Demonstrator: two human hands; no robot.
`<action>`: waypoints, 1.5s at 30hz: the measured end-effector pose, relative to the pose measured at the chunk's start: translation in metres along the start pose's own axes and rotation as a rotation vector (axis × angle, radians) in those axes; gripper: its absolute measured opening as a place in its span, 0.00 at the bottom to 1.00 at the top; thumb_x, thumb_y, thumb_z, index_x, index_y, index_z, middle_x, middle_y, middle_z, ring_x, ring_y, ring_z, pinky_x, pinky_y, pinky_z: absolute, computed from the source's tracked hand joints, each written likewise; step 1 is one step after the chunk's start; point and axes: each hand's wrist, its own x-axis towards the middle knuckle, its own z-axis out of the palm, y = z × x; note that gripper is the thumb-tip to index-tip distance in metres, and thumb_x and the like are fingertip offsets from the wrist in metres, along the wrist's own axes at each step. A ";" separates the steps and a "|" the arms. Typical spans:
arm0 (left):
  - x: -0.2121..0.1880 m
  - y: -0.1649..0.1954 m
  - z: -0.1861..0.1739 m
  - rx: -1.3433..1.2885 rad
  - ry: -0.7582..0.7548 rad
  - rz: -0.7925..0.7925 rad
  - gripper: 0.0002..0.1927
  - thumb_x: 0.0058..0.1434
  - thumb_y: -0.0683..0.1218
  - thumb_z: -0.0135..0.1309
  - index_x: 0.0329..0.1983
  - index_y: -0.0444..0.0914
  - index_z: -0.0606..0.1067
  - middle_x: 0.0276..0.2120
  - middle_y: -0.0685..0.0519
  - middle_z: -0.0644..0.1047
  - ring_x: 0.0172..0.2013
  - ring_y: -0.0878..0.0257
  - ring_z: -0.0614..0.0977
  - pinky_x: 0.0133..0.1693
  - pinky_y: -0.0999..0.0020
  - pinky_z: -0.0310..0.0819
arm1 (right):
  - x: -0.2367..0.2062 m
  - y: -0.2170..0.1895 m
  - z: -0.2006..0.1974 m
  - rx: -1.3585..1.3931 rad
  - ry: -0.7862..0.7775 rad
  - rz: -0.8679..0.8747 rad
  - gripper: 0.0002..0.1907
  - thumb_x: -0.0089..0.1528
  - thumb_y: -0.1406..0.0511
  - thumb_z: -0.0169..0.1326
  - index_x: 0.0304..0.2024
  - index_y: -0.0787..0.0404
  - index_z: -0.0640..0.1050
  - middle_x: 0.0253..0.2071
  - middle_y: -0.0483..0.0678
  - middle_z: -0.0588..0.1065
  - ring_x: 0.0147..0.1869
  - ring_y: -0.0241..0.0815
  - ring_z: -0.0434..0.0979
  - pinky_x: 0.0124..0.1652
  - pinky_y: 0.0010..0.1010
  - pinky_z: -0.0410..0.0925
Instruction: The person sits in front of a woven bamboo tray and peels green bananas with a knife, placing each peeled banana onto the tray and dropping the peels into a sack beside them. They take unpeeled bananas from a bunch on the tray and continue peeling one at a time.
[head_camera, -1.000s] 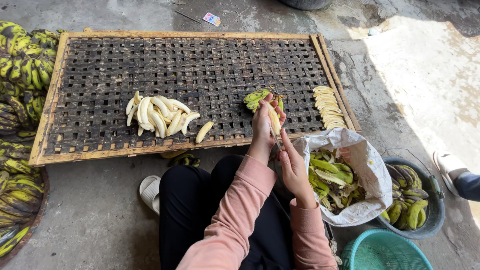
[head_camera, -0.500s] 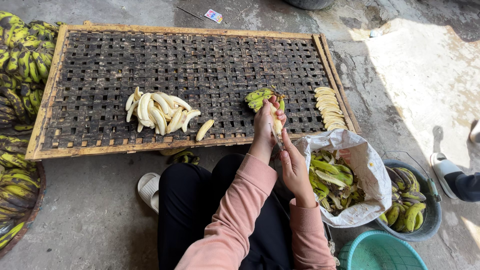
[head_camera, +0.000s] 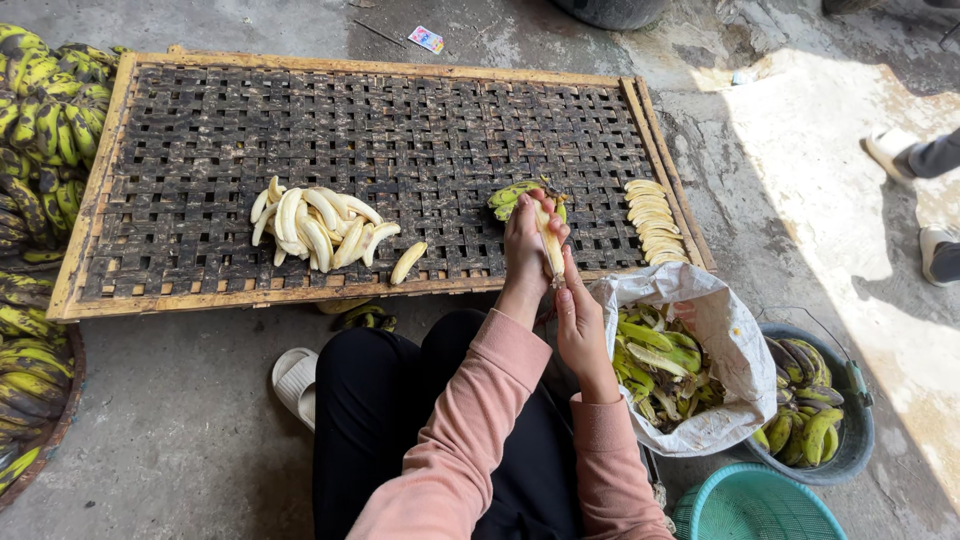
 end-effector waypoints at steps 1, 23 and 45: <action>-0.002 -0.001 -0.001 -0.001 0.022 -0.026 0.15 0.77 0.55 0.40 0.47 0.39 0.68 0.34 0.55 0.69 0.28 0.69 0.70 0.29 0.71 0.69 | 0.001 0.001 0.000 0.001 0.004 0.058 0.27 0.73 0.67 0.38 0.76 0.63 0.58 0.74 0.55 0.64 0.75 0.45 0.65 0.68 0.32 0.59; 0.017 0.008 -0.038 0.126 0.107 -0.203 0.19 0.74 0.53 0.42 0.45 0.33 0.75 0.41 0.47 0.81 0.48 0.57 0.82 0.51 0.64 0.75 | 0.049 0.028 0.019 -0.421 -0.071 0.193 0.28 0.70 0.67 0.45 0.74 0.55 0.66 0.62 0.57 0.74 0.65 0.55 0.75 0.61 0.41 0.68; 0.140 0.082 -0.126 2.484 -0.113 0.129 0.45 0.47 0.51 0.74 0.67 0.42 0.66 0.70 0.45 0.61 0.71 0.48 0.61 0.70 0.35 0.52 | 0.019 0.114 -0.099 -0.657 0.193 0.378 0.35 0.69 0.63 0.52 0.76 0.59 0.56 0.62 0.67 0.72 0.54 0.64 0.77 0.51 0.47 0.70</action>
